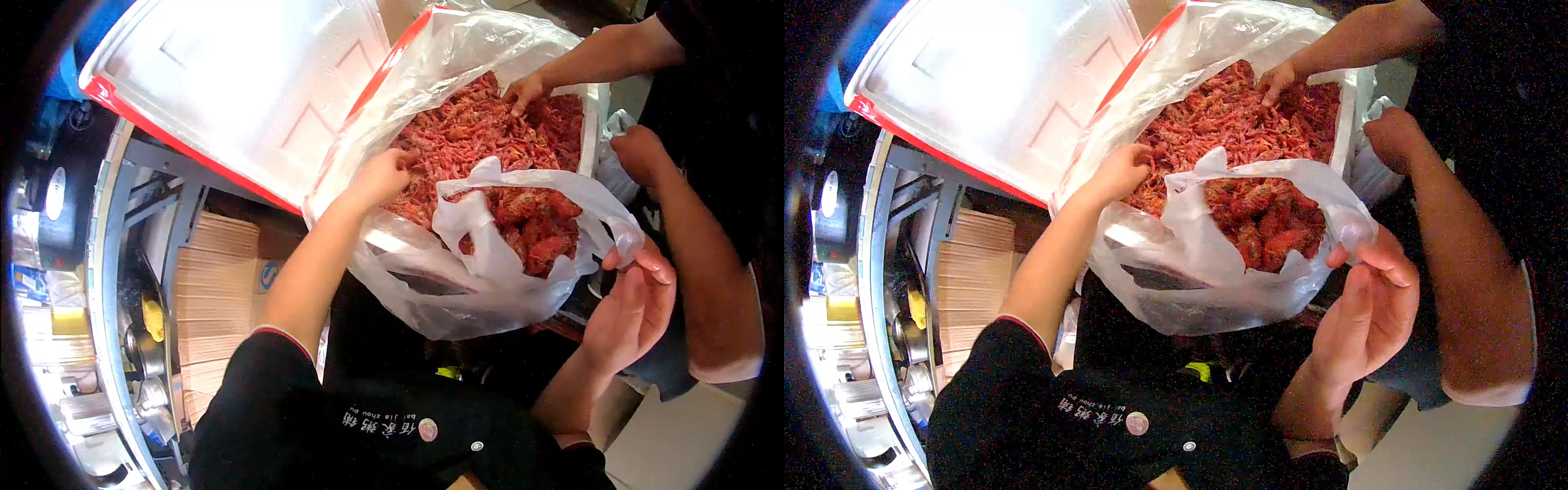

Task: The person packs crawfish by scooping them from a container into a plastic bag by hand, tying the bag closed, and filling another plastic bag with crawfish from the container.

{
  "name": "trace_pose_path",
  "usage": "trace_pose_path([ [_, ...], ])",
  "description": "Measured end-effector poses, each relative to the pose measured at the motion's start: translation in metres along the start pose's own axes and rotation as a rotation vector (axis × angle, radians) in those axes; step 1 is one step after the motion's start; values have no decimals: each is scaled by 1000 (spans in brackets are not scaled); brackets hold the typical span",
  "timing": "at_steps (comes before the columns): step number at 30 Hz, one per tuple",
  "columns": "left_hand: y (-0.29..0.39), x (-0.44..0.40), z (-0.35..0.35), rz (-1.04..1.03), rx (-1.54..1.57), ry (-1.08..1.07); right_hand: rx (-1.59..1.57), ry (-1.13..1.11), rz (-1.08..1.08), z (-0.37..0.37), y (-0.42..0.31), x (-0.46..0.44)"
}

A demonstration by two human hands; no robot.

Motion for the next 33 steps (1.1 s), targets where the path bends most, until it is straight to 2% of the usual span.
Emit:
trace_pose_path([
  [4,-29,-8,2,16,-407,85,22,-39,19,0,-1,-2],
  [8,-33,-15,-10,10,-536,130,10,4,-4,-2,-1,-1],
  [10,-42,-21,-13,103,-584,51,-10,37,-14,0,1,0],
  [14,-39,-19,-5,50,-512,-114,20,27,-13,-3,-3,1],
  [16,-33,-14,5,-80,-225,-21,30,46,-19,-2,-3,1],
  [17,-42,-9,14,150,224,-43,37,52,-20,-1,-2,0],
  [18,-24,3,24,169,492,-12,32,40,-13,-2,-2,-1],
  [20,6,18,41,352,877,-1,21,26,-2,-4,-3,0],
  [21,21,23,50,347,878,2,28,29,-9,-3,-2,0],
  [23,65,33,67,148,1201,3,40,35,-8,-2,-2,-1],
  [25,139,61,77,-110,1054,234,11,41,-31,-3,-1,0],
  [26,164,68,70,-268,1002,134,16,30,-34,-4,-1,1],
  [27,190,82,58,-519,770,138,16,69,-34,-2,0,2],
  [28,217,100,46,-951,326,392,13,106,-31,-1,1,1],
  [29,233,108,22,-929,336,201,7,92,-27,-2,1,-1],
  [30,233,113,-5,-765,257,19,-4,113,-26,0,1,-1],
  [31,224,108,-33,-720,99,-40,-16,136,-30,1,1,-1],
  [33,211,114,-39,-622,78,-11,-17,118,-28,1,1,1],
])
Point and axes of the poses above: each hand's wrist, its own x-axis away from the middle knuckle, its own z-axis out of the back of the hand, y = z × x, the point moved 5 cm from there along -x, towards the middle knuckle, and after that the axes turned 5 degrees about y, right-handed, at the moved point
